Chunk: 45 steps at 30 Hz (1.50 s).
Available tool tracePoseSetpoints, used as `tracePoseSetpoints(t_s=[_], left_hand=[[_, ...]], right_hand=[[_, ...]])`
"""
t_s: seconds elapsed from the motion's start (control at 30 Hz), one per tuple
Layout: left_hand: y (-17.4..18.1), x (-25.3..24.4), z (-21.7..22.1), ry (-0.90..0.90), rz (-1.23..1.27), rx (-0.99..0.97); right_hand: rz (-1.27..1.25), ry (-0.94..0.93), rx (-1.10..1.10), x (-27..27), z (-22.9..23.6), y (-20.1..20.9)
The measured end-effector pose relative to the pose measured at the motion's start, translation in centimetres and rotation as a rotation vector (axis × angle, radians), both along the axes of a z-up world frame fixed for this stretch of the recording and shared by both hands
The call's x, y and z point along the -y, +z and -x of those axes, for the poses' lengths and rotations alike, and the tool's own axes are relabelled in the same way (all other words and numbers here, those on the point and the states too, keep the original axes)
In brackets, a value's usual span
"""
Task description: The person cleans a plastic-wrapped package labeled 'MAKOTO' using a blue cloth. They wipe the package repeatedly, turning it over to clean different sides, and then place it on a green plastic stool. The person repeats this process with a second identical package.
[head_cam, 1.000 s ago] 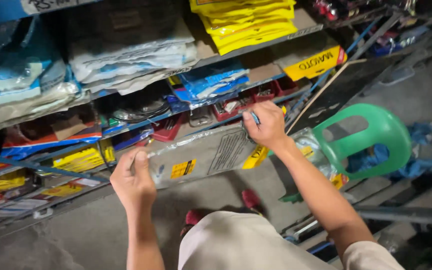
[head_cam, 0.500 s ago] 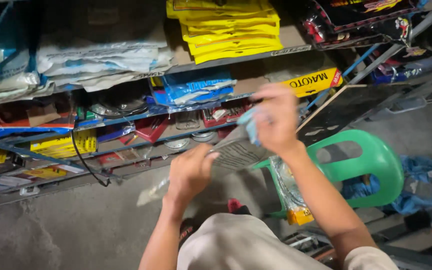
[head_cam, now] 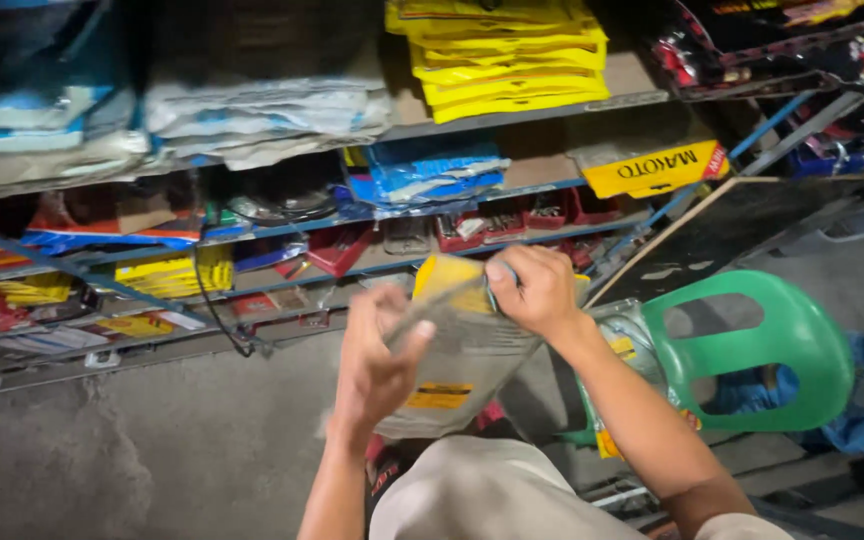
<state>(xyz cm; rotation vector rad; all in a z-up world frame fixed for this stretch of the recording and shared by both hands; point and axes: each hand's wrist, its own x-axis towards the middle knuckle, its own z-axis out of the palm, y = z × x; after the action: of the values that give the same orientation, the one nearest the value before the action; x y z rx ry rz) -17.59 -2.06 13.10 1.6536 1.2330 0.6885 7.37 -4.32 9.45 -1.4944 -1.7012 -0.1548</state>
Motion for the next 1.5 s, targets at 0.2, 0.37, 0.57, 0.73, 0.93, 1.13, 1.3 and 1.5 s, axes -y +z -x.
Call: tracePoseSetpoints(t_s=[0.2, 0.37, 0.57, 0.73, 0.93, 1.13, 1.3, 1.5], left_hand=[[2.0, -1.4, 3.6, -0.229, -0.324, 0.046], [-0.6, -1.6, 4.6, -0.008, -0.440, 0.160], [0.4, -3.8, 8.6, 0.109, -0.760, 0.134], [-0.9, -4.4, 8.0, 0.199, -0.788, 0.213], [-0.1, -1.7, 3.3, 0.110, -0.787, 0.126], [-2.0, -1.7, 3.4, 0.280, -0.779, 0.085], [-2.0, -1.0, 2.8, 0.326, -0.707, 0.123], [-1.3, -1.8, 4.2, 0.374, -0.566, 0.220]], right_hand=[[-0.084, 0.203, 0.148, -1.2, 6.9, 1.6], [-0.124, 0.117, 0.168, -2.3, 13.1, 3.9], [-0.353, 0.046, 0.347, -3.7, 8.1, 1.8], [-0.241, -0.011, 0.306, -3.0, 6.4, 2.1], [-0.330, 0.092, 0.220, -2.5, 9.6, 3.4], [-0.297, 0.132, 0.282, -2.6, 1.2, 2.3], [-0.274, 0.167, 0.264, -2.6, -3.2, 1.3], [-0.116, -0.218, -0.304, -2.4, -3.8, -0.1]])
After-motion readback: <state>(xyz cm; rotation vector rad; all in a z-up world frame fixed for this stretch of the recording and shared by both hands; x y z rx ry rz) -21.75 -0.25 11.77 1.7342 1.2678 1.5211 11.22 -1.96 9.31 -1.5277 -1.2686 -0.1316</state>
